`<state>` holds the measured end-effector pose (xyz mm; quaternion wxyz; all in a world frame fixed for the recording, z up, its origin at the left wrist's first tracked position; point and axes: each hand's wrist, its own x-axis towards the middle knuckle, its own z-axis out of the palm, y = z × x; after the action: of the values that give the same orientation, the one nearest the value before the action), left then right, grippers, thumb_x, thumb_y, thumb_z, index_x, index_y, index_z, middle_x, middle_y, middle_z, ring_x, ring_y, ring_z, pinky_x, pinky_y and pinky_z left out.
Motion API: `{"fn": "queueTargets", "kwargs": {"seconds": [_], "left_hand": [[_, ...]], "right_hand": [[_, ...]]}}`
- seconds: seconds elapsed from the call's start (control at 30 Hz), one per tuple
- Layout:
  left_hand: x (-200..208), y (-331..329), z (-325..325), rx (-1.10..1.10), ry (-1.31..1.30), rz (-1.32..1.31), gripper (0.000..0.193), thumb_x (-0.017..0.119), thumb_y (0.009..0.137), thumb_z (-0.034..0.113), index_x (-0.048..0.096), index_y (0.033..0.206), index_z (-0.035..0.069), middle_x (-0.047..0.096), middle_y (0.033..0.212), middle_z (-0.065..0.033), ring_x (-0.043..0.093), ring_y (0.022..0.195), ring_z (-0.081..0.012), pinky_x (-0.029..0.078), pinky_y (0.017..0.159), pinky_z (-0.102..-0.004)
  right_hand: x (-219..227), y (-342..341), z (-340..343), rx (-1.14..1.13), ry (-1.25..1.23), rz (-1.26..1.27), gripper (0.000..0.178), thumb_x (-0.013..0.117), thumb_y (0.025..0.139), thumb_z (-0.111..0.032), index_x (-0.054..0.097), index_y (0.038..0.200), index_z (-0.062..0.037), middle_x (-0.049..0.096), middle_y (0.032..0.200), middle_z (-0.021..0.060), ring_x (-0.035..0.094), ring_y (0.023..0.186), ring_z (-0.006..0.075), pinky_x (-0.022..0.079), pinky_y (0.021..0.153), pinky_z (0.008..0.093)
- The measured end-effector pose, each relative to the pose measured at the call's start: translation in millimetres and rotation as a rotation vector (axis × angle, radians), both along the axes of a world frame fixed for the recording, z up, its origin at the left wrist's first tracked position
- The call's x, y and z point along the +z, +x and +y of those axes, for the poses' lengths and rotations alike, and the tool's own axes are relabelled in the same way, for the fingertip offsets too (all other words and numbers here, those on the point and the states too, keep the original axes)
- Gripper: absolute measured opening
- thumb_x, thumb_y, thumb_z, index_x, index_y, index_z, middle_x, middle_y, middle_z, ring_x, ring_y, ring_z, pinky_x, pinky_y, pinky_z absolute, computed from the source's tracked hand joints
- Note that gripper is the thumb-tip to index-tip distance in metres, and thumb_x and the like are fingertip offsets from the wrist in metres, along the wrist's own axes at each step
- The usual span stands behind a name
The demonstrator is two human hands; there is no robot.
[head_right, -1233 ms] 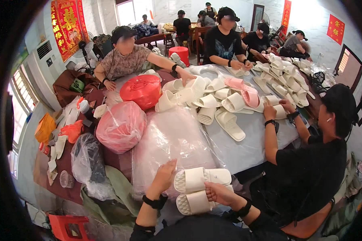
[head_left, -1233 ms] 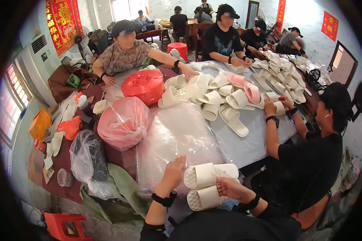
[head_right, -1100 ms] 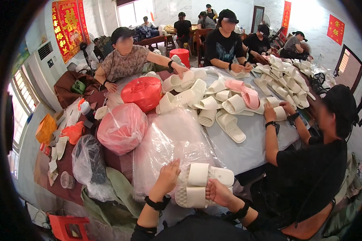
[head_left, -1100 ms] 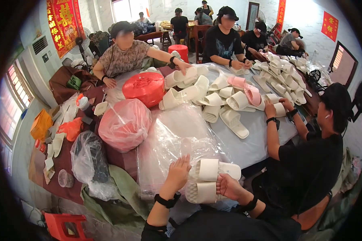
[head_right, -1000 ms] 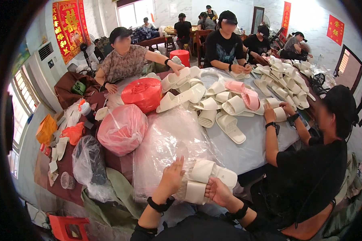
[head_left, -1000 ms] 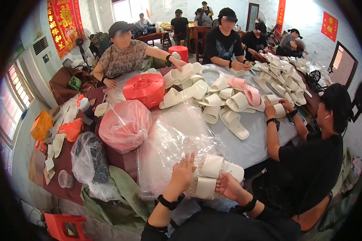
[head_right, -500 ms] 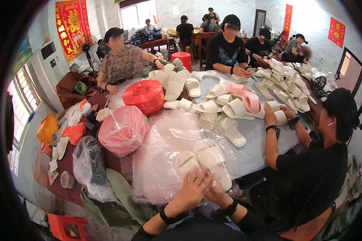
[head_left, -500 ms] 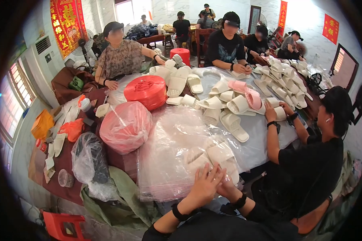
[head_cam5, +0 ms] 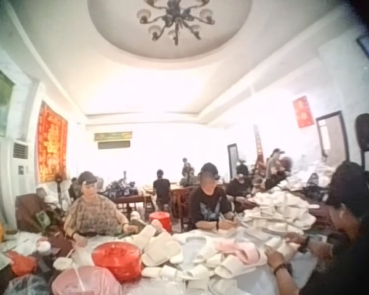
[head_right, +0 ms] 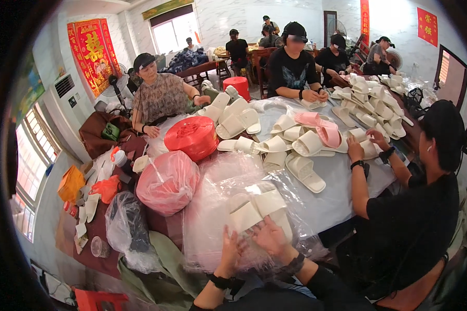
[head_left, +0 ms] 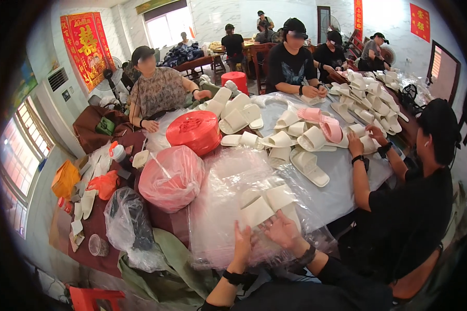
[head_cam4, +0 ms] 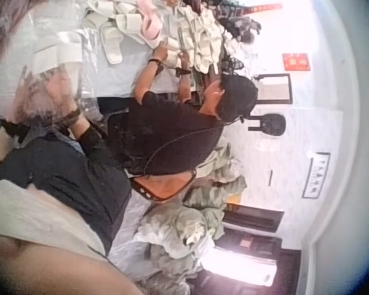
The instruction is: Organizing and preparing shoe components for packaging in a manufacturing setting.
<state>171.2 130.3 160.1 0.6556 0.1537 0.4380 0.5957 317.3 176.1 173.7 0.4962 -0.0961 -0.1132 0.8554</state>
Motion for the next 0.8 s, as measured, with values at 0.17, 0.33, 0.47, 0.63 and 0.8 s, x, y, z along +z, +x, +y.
{"fn": "queueTargets", "kwargs": {"seconds": [0.17,0.33,0.47,0.63,0.8], "left_hand": [[-13,5,0,-0.226,0.003,-0.029,0.043,0.053,0.093,0.020,0.035,0.132,0.017,0.052,0.118,-0.0074,0.058,0.100,-0.0233,0.052,0.078,-0.0365],[-21,-2,2,-0.202,0.033,-0.206,0.038,0.052,0.093,0.017,0.039,0.128,0.010,0.055,0.114,-0.0088,0.059,0.101,-0.0251,0.052,0.083,-0.0429],[-32,-6,7,-0.148,-0.015,-0.229,0.036,0.049,0.094,0.018,0.043,0.126,0.002,0.057,0.116,-0.0121,0.058,0.105,-0.0247,0.051,0.086,-0.0399],[-24,-15,13,-0.104,0.008,-0.421,0.038,0.048,0.094,0.021,0.046,0.122,-0.005,0.058,0.118,-0.0148,0.058,0.106,-0.0242,0.049,0.088,-0.0364],[8,-12,4,-0.309,-0.137,-0.395,0.035,0.054,0.091,0.016,0.048,0.121,0.000,0.060,0.112,-0.0129,0.062,0.097,-0.0250,0.052,0.081,-0.0395]], "right_hand": [[-13,-12,11,0.190,-0.006,0.376,0.047,0.037,0.098,-0.024,0.025,0.141,-0.0086,0.031,0.145,0.0112,0.035,0.129,0.0285,0.028,0.108,0.0426],[-8,-1,6,0.064,0.090,-0.336,0.058,0.046,0.092,-0.005,0.019,0.144,-0.0081,0.036,0.140,0.0185,0.037,0.128,0.0323,0.035,0.104,0.0398],[-7,26,-8,0.053,0.243,-0.477,0.055,0.052,0.091,-0.007,0.029,0.141,-0.0058,0.042,0.137,0.0155,0.041,0.126,0.0309,0.035,0.103,0.0386],[18,40,-29,-0.271,1.203,-1.441,0.035,0.059,0.084,-0.004,0.058,0.119,-0.0078,0.052,0.128,0.0149,0.051,0.117,0.0290,0.041,0.097,0.0360],[2,39,-26,-0.242,1.105,-1.375,0.040,0.062,0.082,-0.007,0.057,0.122,-0.0107,0.054,0.125,0.0169,0.053,0.114,0.0324,0.042,0.095,0.0381]]}}
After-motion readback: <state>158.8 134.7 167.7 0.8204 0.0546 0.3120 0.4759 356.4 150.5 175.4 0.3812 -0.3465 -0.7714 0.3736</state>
